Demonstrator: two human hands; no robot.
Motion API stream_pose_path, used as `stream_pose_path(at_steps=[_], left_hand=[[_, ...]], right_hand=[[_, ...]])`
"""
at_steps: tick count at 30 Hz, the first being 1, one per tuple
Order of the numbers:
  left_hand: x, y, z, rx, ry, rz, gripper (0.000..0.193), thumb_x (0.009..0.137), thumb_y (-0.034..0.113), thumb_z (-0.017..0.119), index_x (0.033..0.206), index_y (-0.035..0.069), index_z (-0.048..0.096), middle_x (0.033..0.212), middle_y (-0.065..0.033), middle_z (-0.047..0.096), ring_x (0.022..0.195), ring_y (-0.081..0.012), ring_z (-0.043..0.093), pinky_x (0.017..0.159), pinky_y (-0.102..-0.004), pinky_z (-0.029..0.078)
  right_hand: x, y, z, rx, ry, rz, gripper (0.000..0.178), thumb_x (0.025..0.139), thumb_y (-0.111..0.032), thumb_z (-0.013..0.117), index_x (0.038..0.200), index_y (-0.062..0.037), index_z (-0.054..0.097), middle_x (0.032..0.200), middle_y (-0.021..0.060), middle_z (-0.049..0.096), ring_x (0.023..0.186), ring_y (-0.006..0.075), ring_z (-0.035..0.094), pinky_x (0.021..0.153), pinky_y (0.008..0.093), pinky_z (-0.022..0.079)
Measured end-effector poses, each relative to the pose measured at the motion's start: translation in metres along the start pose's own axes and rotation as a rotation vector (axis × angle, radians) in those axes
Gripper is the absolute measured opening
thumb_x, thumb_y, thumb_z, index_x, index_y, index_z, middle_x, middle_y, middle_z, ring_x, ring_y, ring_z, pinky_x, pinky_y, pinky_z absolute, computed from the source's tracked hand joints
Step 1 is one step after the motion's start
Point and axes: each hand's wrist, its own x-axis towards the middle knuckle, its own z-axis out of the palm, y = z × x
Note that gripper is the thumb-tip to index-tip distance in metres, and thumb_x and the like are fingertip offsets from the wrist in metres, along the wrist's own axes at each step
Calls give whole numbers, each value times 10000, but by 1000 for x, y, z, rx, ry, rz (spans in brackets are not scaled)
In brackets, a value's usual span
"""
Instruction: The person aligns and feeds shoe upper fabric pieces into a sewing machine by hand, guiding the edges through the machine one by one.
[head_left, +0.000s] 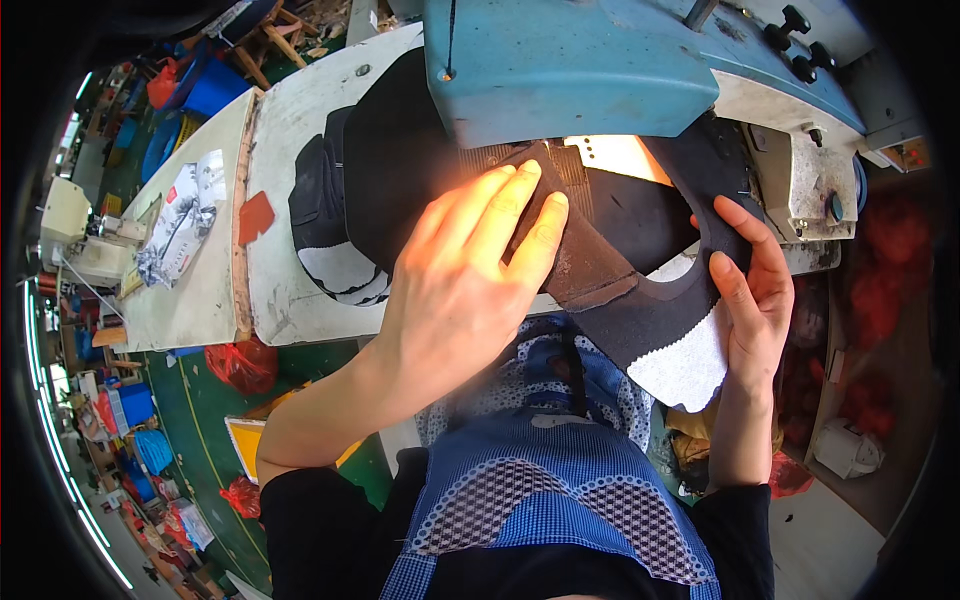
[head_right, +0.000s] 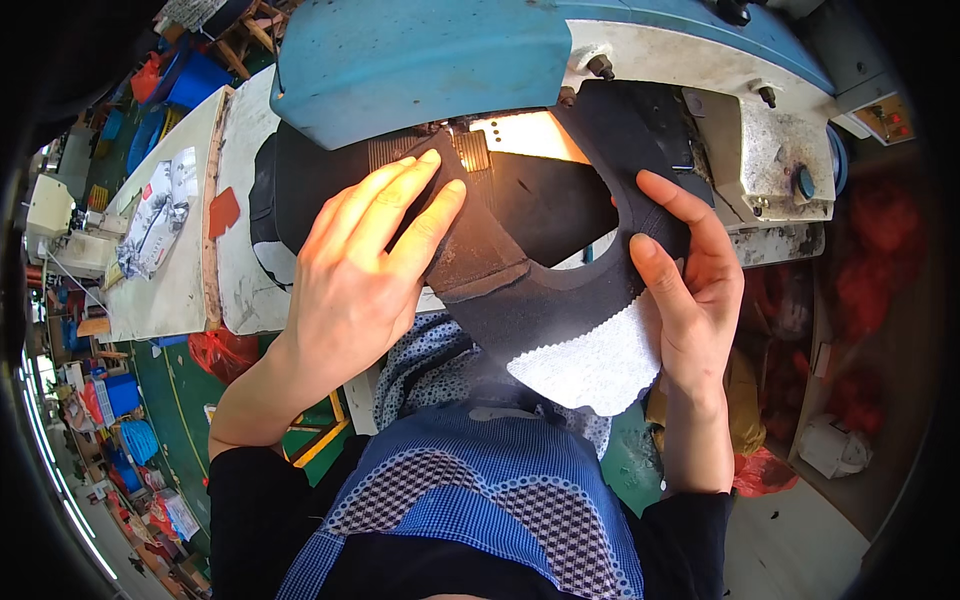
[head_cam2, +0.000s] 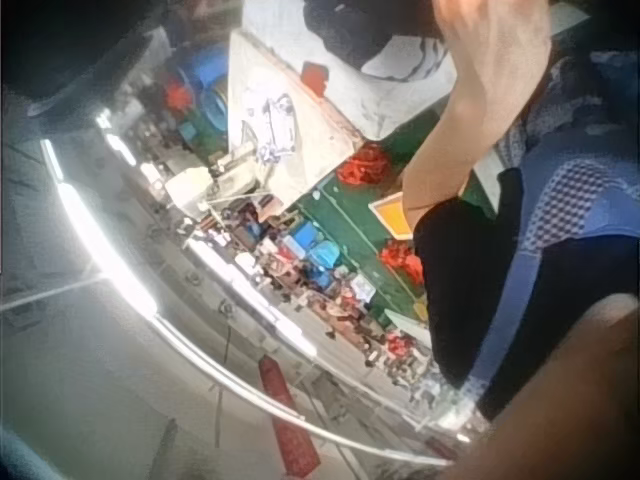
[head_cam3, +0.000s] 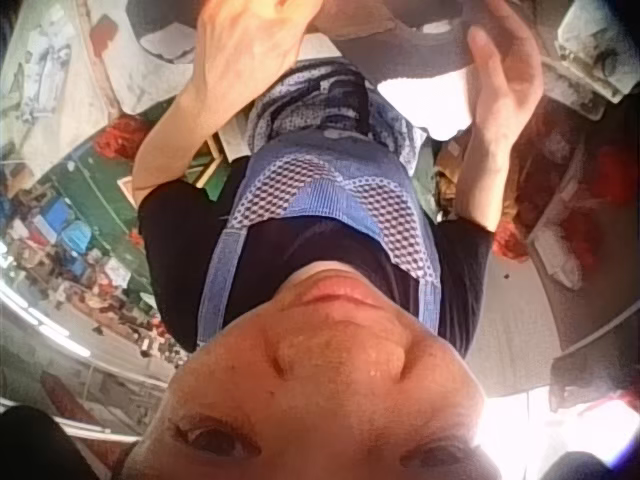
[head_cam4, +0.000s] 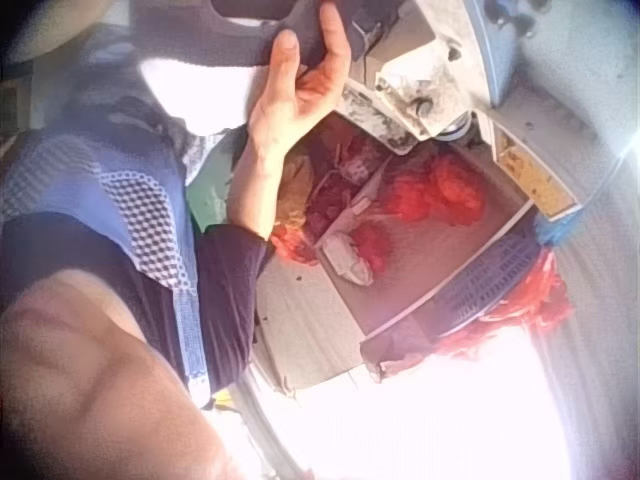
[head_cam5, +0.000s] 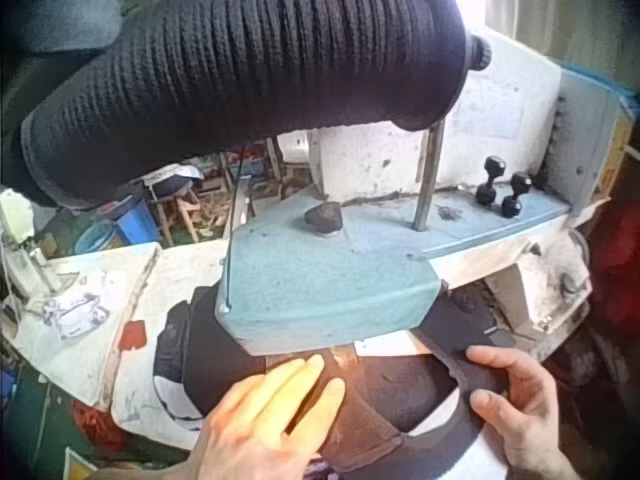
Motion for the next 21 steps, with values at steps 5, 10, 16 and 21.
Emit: stream_pose_path(at_steps=[5,10,16,21], left_hand=[[1,-2,6,1,36,1,514,764,-18,663,1276,30,662,1366,-176,603,1257,-337,578,1041,-443,460],[-6,0,-4,-10,37,29,527,747,-25,647,1270,40,669,1315,-170,641,1205,-339,618,1002,-441,484],[4,-1,-6,17,81,31,547,728,-66,623,1261,42,680,1291,-178,649,1156,-350,645,963,-440,519],[4,2,0,-16,131,8,589,705,-107,599,1272,34,674,1291,-188,646,1132,-367,653,975,-438,538]], right_hand=[[1,1,1,-16,4,-10,435,955,11,650,1372,78,548,1249,132,653,1116,138,625,1010,263,465],[-1,2,0,13,4,9,430,957,10,648,1370,77,550,1255,127,647,1114,137,624,1004,261,469],[1,0,5,19,16,-15,429,958,19,638,1373,77,545,1277,129,636,1123,142,624,997,265,476],[1,-1,2,15,31,-21,432,960,14,636,1376,82,539,1286,134,634,1139,149,622,1018,274,463]])
